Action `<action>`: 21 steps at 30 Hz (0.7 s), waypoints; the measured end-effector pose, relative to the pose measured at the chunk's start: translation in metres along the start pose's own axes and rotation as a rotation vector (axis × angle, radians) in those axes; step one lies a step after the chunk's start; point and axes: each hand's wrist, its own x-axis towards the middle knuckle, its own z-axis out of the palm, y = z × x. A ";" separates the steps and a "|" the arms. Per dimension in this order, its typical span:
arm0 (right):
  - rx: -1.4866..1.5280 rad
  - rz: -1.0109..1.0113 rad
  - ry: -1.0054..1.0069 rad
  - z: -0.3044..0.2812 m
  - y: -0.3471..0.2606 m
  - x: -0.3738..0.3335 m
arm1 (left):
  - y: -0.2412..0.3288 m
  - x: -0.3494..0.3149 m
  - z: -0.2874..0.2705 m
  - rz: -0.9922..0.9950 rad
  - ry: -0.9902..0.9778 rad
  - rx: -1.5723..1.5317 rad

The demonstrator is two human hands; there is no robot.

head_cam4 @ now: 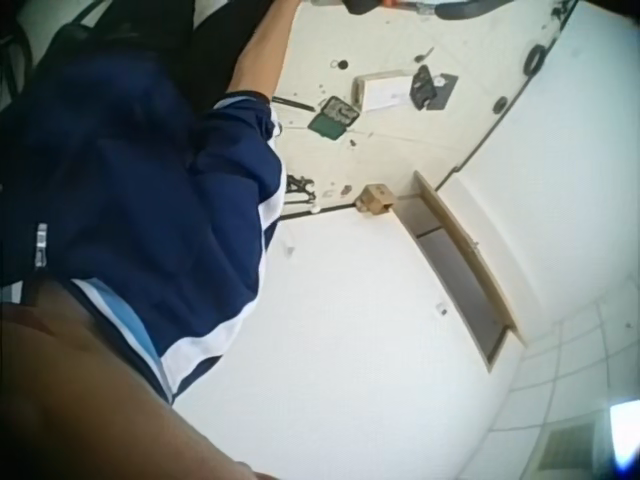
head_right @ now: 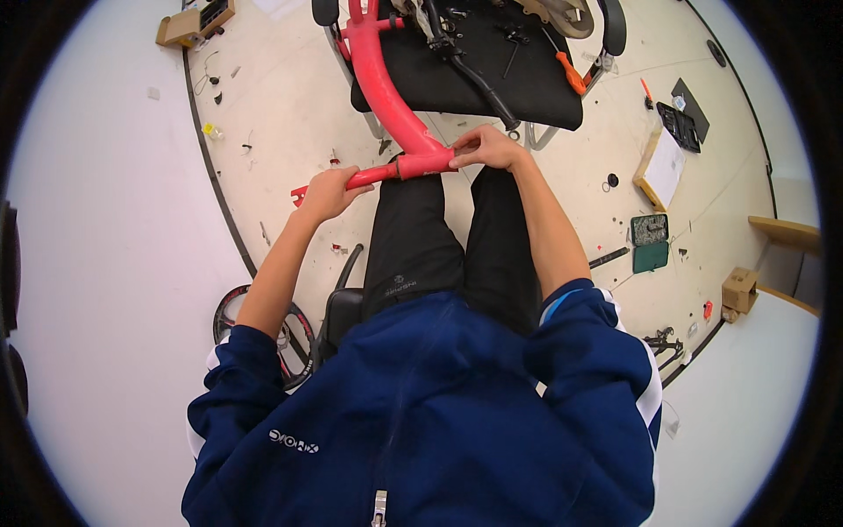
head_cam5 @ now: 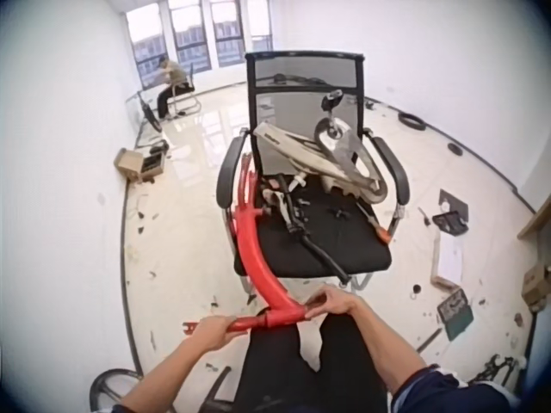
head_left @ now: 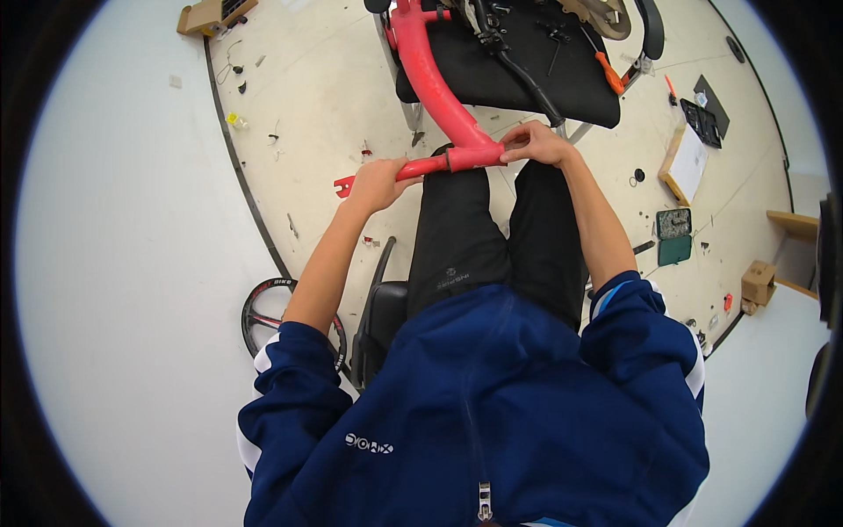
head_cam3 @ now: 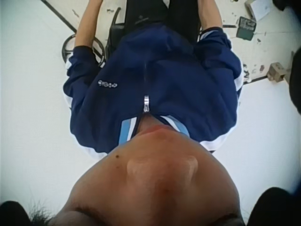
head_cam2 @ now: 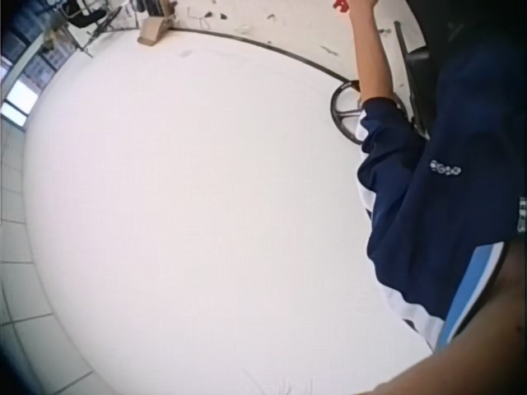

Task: The person assembles a bicycle by attaching a red fork to a black handlebar stem using a wrench and Allen key. They tighten bolts and adjust components on a workbench in a workshop.

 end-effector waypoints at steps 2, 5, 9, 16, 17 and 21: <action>0.072 -0.002 0.104 0.003 -0.012 -0.014 | 0.003 -0.001 0.001 -0.011 0.002 -0.063; 0.164 -0.014 0.262 -0.003 -0.044 -0.033 | 0.011 0.006 0.001 -0.002 0.056 -0.187; 0.130 -0.102 0.414 -0.011 -0.085 -0.049 | 0.029 0.013 0.001 0.033 0.149 -0.284; 0.140 -0.180 0.556 -0.030 -0.115 -0.055 | 0.063 0.021 -0.026 -0.010 0.204 -0.396; 0.180 -0.195 0.566 -0.031 -0.117 -0.054 | 0.067 0.022 -0.031 -0.024 0.203 -0.379; 0.269 -0.257 0.605 -0.037 -0.122 -0.050 | 0.080 0.026 -0.046 -0.041 0.213 -0.361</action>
